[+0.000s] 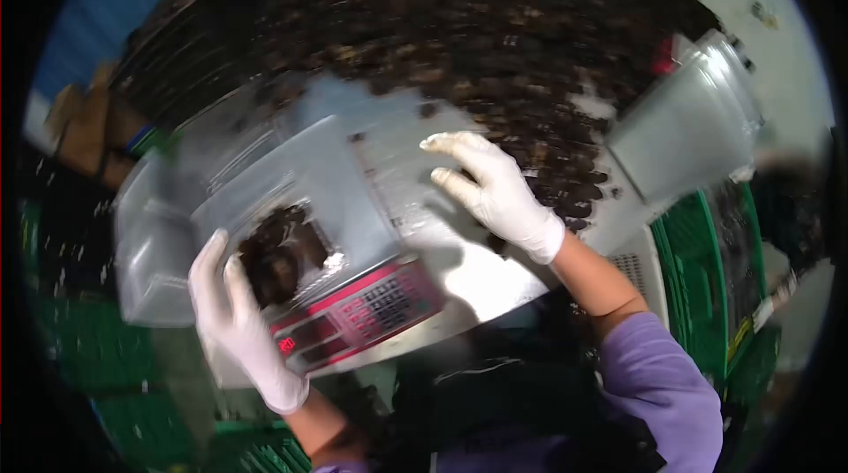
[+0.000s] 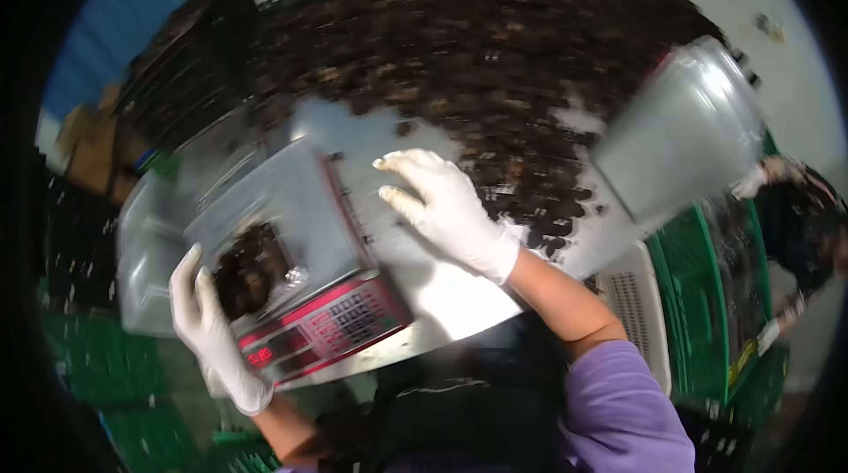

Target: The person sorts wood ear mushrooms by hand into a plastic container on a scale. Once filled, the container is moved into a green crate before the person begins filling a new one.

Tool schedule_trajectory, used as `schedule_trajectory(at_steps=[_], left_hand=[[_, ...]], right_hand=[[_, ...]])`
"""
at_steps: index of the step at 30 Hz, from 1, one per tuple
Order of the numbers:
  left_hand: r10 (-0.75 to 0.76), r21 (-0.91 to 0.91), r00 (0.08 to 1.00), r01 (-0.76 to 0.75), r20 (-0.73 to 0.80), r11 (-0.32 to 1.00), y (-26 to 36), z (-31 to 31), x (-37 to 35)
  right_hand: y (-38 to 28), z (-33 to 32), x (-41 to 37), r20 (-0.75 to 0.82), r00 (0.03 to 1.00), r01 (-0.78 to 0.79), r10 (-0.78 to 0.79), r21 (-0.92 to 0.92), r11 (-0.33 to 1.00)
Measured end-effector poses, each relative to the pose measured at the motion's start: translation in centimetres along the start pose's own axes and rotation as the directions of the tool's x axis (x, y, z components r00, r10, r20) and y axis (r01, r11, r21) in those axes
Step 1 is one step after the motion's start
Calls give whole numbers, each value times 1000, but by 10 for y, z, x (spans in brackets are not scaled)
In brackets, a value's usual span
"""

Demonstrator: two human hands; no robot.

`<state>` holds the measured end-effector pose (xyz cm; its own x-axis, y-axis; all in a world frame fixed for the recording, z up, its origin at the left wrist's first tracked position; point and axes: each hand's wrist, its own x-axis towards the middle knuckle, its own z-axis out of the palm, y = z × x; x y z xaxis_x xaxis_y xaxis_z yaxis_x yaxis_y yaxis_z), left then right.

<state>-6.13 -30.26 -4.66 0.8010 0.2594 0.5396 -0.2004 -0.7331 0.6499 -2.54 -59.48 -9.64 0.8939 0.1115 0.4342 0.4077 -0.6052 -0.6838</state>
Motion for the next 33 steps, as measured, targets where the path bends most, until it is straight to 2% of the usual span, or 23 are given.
schedule_trajectory(at_steps=[1, 3, 5, 7, 9, 12, 13, 16, 17, 19, 21, 22, 23, 24, 27, 28, 29, 31, 33], left_hand=[[21, -116, 1000, -21, -1, 993, 7, 8, -10], [183, -254, 975, -147, 123, 956, 29, 20, -37], [416, -318, 842, -312, 344, 895, 53, 44, -59], [473, -476, 724, -225, 503, 850, 73, 80, -84], [438, -483, 653, -124, 618, 867, 77, 118, -107], [430, -483, 637, -101, 640, 870, 85, 159, -118], [430, -482, 633, -102, 643, 870, 85, 171, -120], [498, -400, 643, -307, 582, 864, 90, 203, -115], [499, -397, 643, -311, 581, 863, 91, 212, -115], [565, -199, 580, -574, 587, 795, 92, 228, -117], [537, -132, 557, -606, 634, 785, 91, 228, -117], [410, -50, 508, -580, 757, 813, 94, 223, -113], [265, 38, 446, -563, 855, 826, 94, 219, -111], [324, 22, 494, -572, 807, 820, 85, 216, -113], [356, -12, 508, -561, 784, 828, 76, 208, -107], [397, -10, 564, -566, 724, 824, 73, 209, -108], [394, -2, 568, -568, 722, 823, 74, 209, -106], [411, -45, 694, -480, 591, 876, 82, 214, -101], [407, -31, 709, -479, 575, 877, 94, 224, -90]], right_hand=[[22, -11, -21, -30, 1000, -3, -3, -206, 979], [36, -30, -57, -133, 988, -131, 75, -483, 866], [61, -46, -96, -224, 961, -268, 160, -621, 737], [73, -60, -128, -305, 923, -382, 235, -661, 646], [92, -68, -154, -315, 904, -428, 290, -670, 606], [95, -77, -163, -316, 895, -446, 315, -648, 618], [95, -80, -162, -319, 894, -449, 316, -628, 635], [96, -83, -147, -364, 887, -448, 285, -521, 727], [97, -83, -140, -375, 886, -434, 271, -471, 768], [104, -81, -121, -385, 889, -423, 247, -486, 765], [115, -84, -96, -350, 921, -341, 169, -517, 785], [124, -82, -85, -343, 934, -286, 105, -539, 792], [131, -82, -70, -310, 942, -292, 129, -566, 771], [138, -81, -58, -286, 951, -268, 116, -580, 770], [156, -74, -28, -165, 975, -220, 146, -663, 716], [164, -69, -24, -142, 985, -172, 102, -684, 709], [171, -67, -22, -142, 985, -168, 96, -679, 715], [178, -68, -19, -136, 986, -167, 101, -675, 719], [178, -72, -23, -271, 959, -219, 78, -542, 811]])
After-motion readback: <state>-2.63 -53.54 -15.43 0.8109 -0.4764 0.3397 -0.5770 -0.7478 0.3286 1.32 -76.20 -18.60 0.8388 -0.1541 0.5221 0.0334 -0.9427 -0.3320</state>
